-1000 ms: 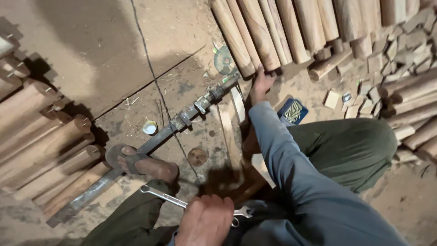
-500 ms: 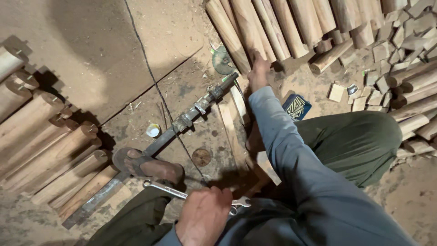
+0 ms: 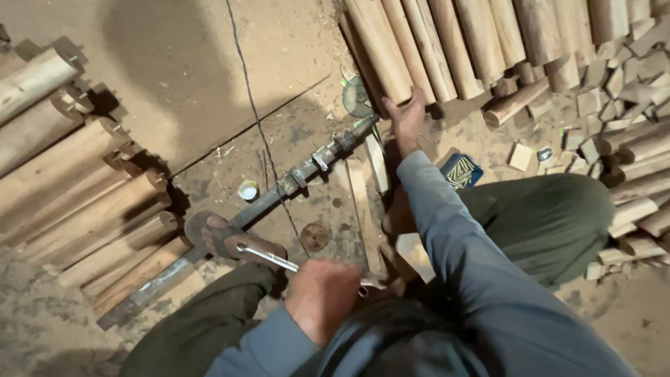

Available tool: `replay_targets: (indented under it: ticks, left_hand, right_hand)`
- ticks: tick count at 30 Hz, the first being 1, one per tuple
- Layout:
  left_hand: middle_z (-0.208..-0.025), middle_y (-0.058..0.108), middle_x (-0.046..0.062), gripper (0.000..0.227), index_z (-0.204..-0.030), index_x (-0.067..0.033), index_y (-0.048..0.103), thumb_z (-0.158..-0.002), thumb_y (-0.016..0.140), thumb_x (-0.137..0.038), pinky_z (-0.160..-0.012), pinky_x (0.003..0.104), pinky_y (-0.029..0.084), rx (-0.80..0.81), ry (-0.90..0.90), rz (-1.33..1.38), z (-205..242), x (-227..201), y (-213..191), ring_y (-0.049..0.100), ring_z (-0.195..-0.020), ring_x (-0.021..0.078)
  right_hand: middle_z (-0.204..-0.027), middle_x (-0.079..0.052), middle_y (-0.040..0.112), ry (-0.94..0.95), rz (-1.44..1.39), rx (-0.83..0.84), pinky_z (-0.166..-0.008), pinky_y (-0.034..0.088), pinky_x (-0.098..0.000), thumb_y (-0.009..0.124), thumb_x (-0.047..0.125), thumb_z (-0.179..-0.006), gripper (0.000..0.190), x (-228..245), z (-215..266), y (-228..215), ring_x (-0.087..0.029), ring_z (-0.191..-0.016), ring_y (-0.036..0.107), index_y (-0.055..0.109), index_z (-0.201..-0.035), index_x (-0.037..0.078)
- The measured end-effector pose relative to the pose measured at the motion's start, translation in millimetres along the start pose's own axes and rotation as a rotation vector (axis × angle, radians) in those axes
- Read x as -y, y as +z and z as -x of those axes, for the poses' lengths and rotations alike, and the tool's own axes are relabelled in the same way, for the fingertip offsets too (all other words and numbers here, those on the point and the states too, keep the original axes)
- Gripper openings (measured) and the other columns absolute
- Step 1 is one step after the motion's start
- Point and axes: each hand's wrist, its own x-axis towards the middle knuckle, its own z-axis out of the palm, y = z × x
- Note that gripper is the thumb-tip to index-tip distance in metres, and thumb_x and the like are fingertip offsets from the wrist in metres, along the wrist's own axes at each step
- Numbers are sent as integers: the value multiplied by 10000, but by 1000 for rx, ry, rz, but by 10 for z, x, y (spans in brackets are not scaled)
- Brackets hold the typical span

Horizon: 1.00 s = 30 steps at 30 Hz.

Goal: The person is assembling wooden pieces using a wrench and a hammer. They are tightening bolts and securing the pieces together.

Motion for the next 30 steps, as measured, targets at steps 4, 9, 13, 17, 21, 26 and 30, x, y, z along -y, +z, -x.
replay_targets:
  ticks: [4, 9, 13, 17, 21, 26, 30]
  left_hand:
    - [-693, 683, 97, 43, -694, -103, 664, -717, 665, -140, -568, 423, 539, -249, 265, 52, 39, 116, 55, 692, -665, 302]
    - [-777, 734, 109, 98, -732, -122, 743, -801, 676, -145, -624, 434, 568, 84, 114, -224, -148, 57, 255, 726, -728, 295]
    - [-845, 745, 146, 122, -789, -116, 773, -798, 678, -192, -686, 469, 578, 156, 97, -207, -249, -62, 226, 721, -807, 334]
    - [-961, 731, 208, 325, -914, -67, 761, -880, 626, -361, -780, 507, 579, 235, -15, -122, -352, -5, -314, 723, -878, 385]
    - [-907, 710, 194, 356, -939, -138, 765, -981, 616, -459, -741, 530, 531, -311, -159, -71, -281, 334, -976, 677, -843, 396]
    - [-883, 738, 165, 379, -1129, -59, 692, -1048, 665, -428, -666, 487, 555, -920, -42, -80, -190, 589, -1315, 702, -751, 350]
    - [-876, 730, 172, 360, -1128, -64, 710, -1035, 655, -407, -658, 479, 563, -896, -83, -45, -283, 679, -1290, 708, -715, 329]
  right_hand:
    - [-1198, -230, 589, -212, -182, -193, -991, 479, -434, 957, 256, -746, 689, 406, 18, -309, -366, -1127, 590, 575, -1240, -37]
    - [-1129, -195, 606, -403, -332, -85, -962, 508, -382, 941, 154, -774, 592, 1177, 310, -855, -307, -1073, 610, 579, -1202, -38]
    - [-1138, -121, 684, -438, -443, 117, -935, 561, -322, 926, 100, -814, 559, 1393, 896, -1285, -205, -1055, 673, 587, -1241, -25]
    - [-1156, -110, 713, -365, -532, 276, -946, 592, -299, 903, 70, -834, 566, 1461, 1402, -1503, -161, -1047, 693, 570, -1279, -31]
    - [-1187, -110, 702, -382, -606, 377, -967, 587, -303, 863, 31, -813, 592, 1479, 1562, -1646, -156, -1076, 695, 555, -1313, -42]
    - [-1163, -133, 704, -508, -472, 371, -939, 575, -319, 892, 90, -835, 576, 1517, 1548, -1729, -170, -1056, 685, 582, -1296, -61]
    - [-1137, -121, 731, -387, -499, 450, -907, 582, -300, 875, 154, -844, 585, 1554, 1512, -1658, -160, -1013, 706, 591, -1308, -62]
